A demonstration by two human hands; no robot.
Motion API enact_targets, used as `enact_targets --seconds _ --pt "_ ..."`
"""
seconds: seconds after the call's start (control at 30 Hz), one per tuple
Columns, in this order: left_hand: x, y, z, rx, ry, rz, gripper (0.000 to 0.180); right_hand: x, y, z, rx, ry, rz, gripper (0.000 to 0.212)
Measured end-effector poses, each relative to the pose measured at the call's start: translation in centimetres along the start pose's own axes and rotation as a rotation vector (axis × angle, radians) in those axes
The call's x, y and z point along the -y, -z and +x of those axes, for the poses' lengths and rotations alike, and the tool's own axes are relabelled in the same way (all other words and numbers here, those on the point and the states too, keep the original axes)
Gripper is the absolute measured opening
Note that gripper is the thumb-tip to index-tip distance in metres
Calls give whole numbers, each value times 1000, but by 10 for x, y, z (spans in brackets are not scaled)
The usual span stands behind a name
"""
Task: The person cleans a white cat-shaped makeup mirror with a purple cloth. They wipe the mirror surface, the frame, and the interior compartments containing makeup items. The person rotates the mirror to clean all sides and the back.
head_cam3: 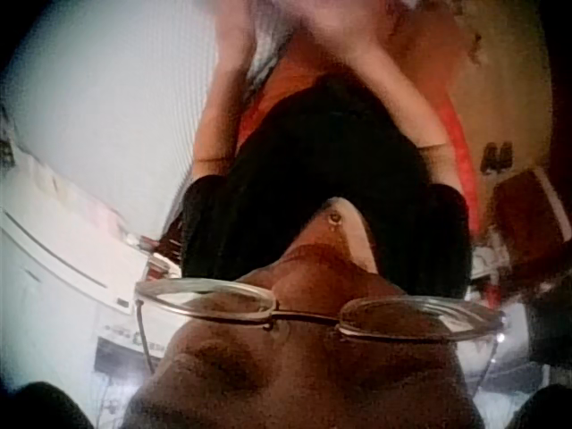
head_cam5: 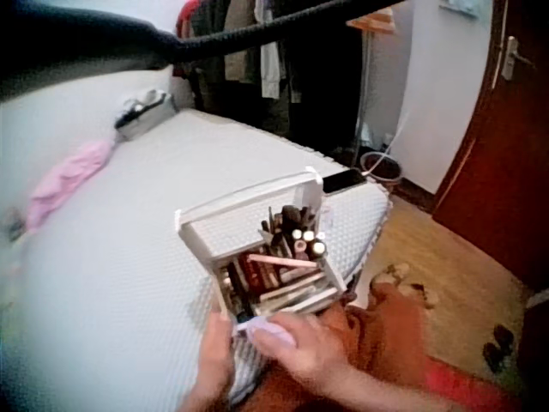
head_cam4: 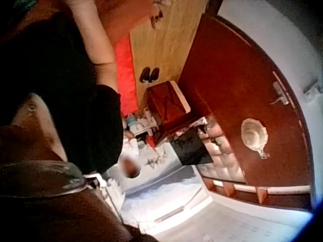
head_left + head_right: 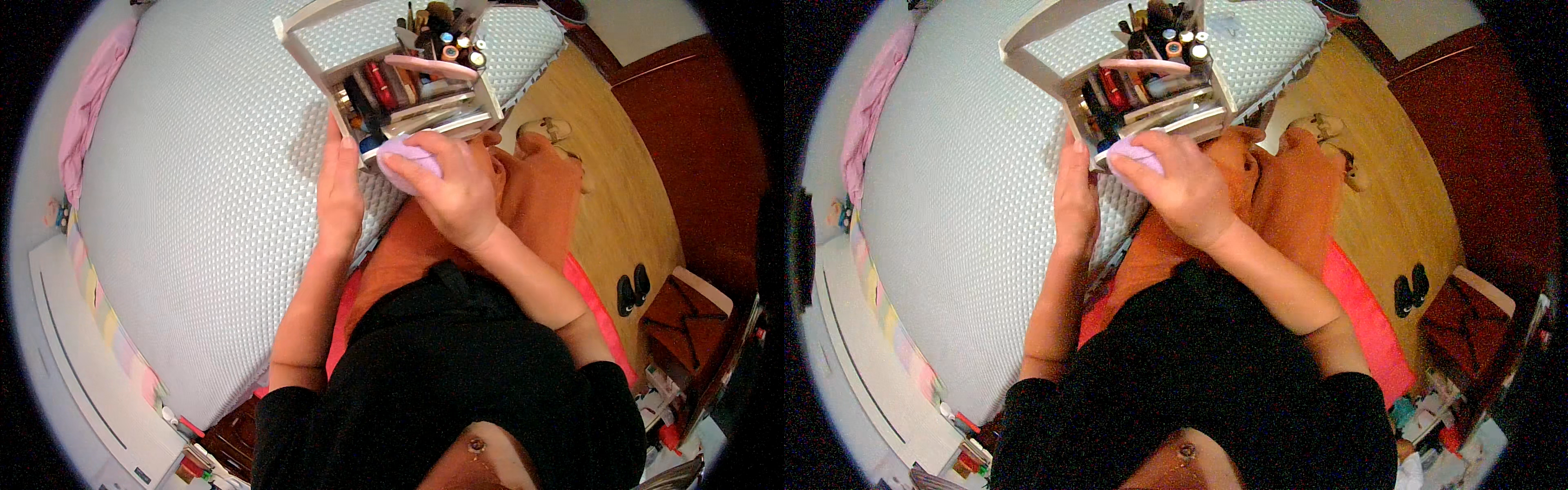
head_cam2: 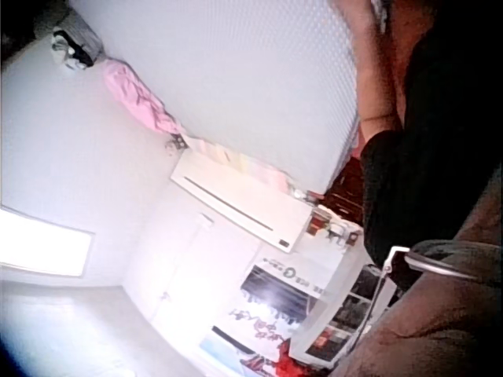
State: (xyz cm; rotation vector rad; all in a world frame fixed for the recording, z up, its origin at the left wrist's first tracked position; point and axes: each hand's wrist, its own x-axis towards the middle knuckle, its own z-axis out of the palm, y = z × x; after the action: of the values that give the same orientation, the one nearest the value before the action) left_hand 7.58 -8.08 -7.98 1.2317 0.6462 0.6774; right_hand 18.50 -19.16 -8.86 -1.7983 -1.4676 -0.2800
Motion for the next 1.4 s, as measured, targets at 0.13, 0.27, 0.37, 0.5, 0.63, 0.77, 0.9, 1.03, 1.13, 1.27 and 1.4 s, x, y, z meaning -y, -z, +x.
enact_targets --seconds 0.13,0.27,0.37,0.5,0.63,0.77,0.9,1.03,1.13,1.27,1.4 --pt "3 0 1 3 -26 56 59 -9 8 -6 -13 -28 -48 37" --pt "15 9 8 24 -42 56 59 -22 15 -14 -23 -93 -20 46" --pt "14 7 10 20 -40 36 58 -34 33 -24 -18 -286 145 56" --pt "12 7 16 -60 30 25 59 -61 48 -49 -168 -508 319 53" --pt "21 0 21 -74 -19 84 59 -63 47 -55 -205 -538 308 49" --pt "26 2 24 -62 -53 156 59 -56 3 -52 -157 -559 220 44" --pt "27 6 24 -49 -75 212 58 -27 -21 -43 -89 -517 289 43" --pt "29 7 25 -32 -85 233 58 -7 -32 -38 99 -425 393 45" --pt "30 11 25 -28 -103 252 58 -20 -32 -41 24 -364 312 45" --pt "33 14 27 -19 -122 273 58 -53 -12 -49 -156 -479 238 43" --pt "35 16 27 -1 -133 298 58 -50 -16 -47 -196 -508 130 41"
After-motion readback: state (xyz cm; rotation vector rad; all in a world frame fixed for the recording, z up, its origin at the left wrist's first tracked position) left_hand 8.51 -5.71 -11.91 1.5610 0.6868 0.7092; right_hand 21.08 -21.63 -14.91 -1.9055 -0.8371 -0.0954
